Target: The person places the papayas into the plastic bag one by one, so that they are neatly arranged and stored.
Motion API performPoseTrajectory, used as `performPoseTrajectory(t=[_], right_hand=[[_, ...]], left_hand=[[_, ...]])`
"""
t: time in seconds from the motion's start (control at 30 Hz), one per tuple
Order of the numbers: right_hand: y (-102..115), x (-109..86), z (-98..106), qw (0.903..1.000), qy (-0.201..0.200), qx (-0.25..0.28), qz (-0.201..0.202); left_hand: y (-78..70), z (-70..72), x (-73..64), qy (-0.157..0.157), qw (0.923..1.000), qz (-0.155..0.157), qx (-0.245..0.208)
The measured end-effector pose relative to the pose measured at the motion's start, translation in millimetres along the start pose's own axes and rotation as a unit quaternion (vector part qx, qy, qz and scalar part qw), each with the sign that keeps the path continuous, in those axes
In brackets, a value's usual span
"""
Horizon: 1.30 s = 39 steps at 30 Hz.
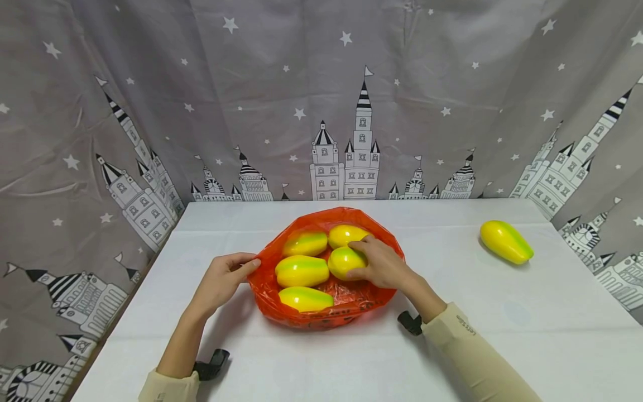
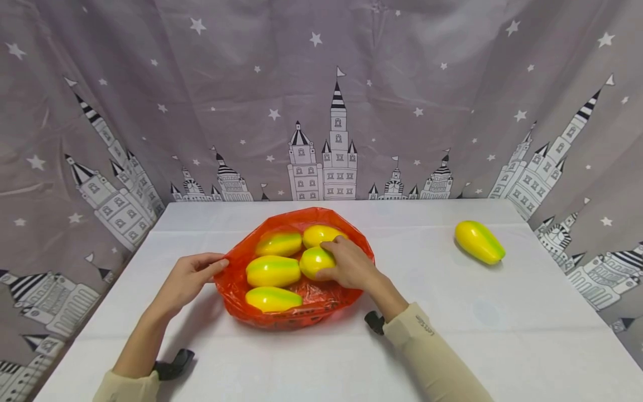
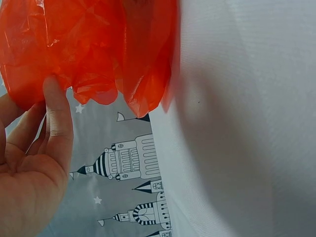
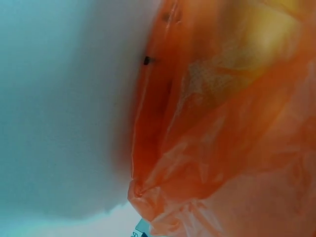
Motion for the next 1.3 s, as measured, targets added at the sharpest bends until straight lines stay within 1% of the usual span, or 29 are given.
performPoseTrajectory(t=[0.27, 0.4, 0.57, 0.87, 1.3], right_hand=[[-0.4, -0.3, -0.6, 0.9999, -0.002, -0.002, -0.01], [-0.4, 0.1, -0.6, 0.9999, -0.006, -0.008, -0.008], [0.5, -0.3, -0.8, 0.9998, -0.001, -0.018, -0.007], [-0.2, -2.1, -1.7, 0.9993, 0.012, -0.022, -0.026], [1.0, -2.9, -2.4, 0.999, 0.012, -0.031, -0.03]], left_hand=[[4.2, -0.4, 3.7, 0.0, 1.0, 0.004, 0.002], [2.4, -0.5, 2.1, 0.0, 1.0, 0.004, 0.0], [1.9, -0.1, 1.2, -0.001, 1.0, 0.005, 0.002], [-0.5, 1.9, 0.4, -0.005, 1.0, -0.001, -0.005], [-1.8, 1.5, 0.0, -0.003, 1.0, 0.0, -0.005]])
Point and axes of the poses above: each hand's wrist, its own x-axis towards the middle knuckle, its own z-axis out of the back of the hand, y = z × x, the point moved 9 cm from there along x, towards the middle knuckle, and after that the axes turned 6 degrees about z, right-handed, at the moved point
